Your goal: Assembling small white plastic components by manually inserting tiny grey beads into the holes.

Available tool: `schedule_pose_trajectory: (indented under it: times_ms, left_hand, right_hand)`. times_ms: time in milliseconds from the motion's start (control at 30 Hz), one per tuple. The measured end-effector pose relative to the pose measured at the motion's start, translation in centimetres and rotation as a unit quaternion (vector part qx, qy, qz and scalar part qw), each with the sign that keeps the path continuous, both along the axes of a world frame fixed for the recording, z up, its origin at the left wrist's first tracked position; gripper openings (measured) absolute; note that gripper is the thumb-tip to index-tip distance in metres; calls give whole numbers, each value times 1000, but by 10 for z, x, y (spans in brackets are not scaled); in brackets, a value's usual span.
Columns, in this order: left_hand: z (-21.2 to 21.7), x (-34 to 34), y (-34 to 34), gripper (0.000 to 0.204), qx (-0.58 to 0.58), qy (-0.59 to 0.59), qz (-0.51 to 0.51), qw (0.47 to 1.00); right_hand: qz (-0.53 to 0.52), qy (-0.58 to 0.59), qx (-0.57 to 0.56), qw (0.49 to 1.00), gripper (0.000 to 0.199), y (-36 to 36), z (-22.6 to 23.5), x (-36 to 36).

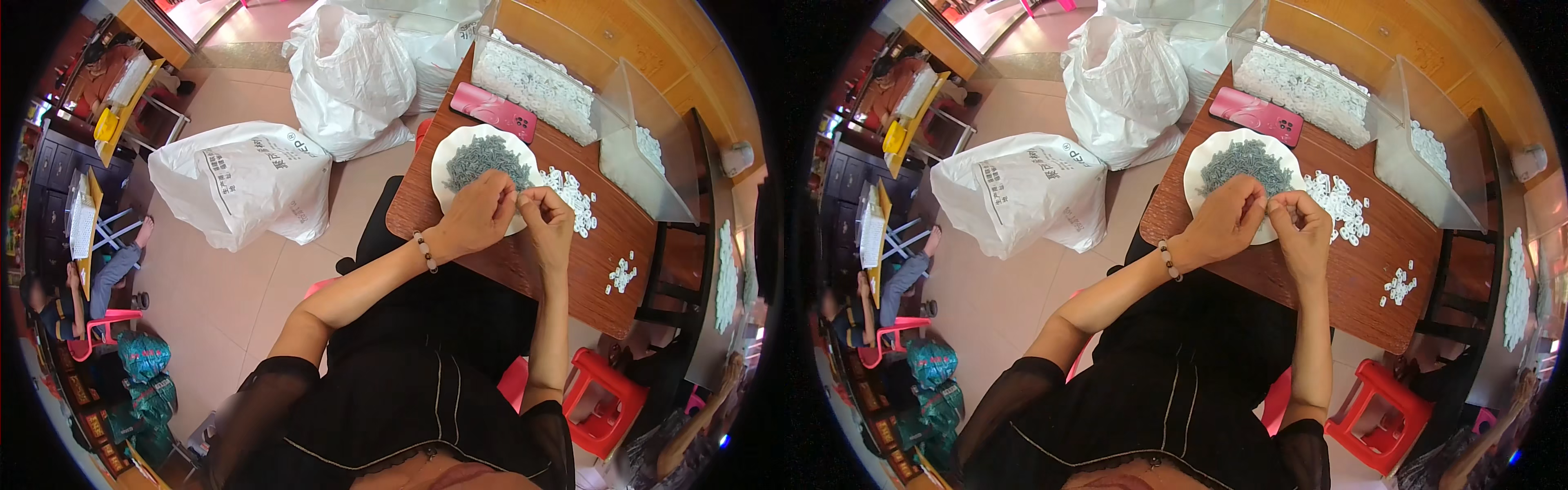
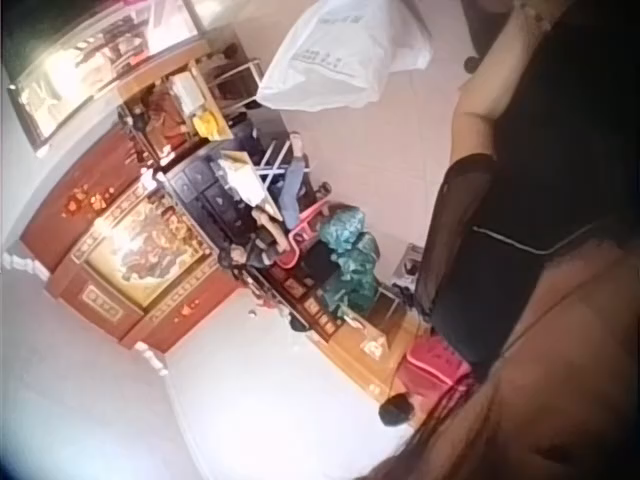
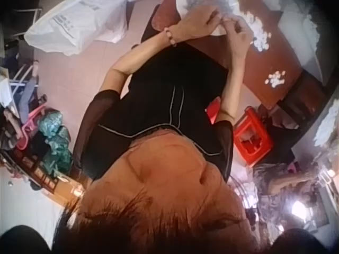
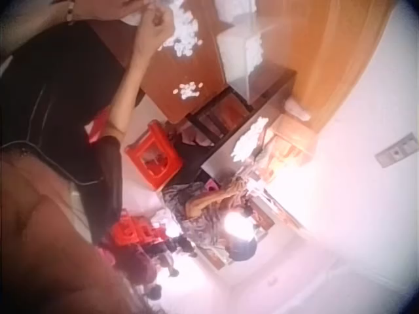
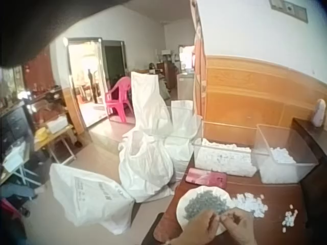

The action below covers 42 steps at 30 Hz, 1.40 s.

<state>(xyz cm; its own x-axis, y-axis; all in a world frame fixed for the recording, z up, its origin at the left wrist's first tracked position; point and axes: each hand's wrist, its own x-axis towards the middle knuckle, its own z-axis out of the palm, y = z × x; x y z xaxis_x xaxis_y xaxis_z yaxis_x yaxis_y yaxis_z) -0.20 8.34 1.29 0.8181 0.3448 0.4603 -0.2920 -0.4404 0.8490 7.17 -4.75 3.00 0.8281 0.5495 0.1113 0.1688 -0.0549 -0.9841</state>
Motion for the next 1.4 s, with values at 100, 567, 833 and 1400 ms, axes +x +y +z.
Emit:
schedule_pose_trajectory:
  times_ms: [100,567,833,1400]
  left_hand:
    - [-3,4,-5,7,1,-15,6,1000]
    - [-8,8,3,26,-196,110,-51,973]
    - [-1,2,7,19,-161,111,-63,979]
    - [-4,-2,-1,14,-94,83,-56,991]
  right_hand:
    - [-20,-10,12,1000,6,1,1,-2]
    - [-30,-37,-2,999,7,-1,-7,2]
    - [-39,-129,-82,988,12,-2,4,-2]
    - [-24,-41,-27,999,11,-12,1,-4]
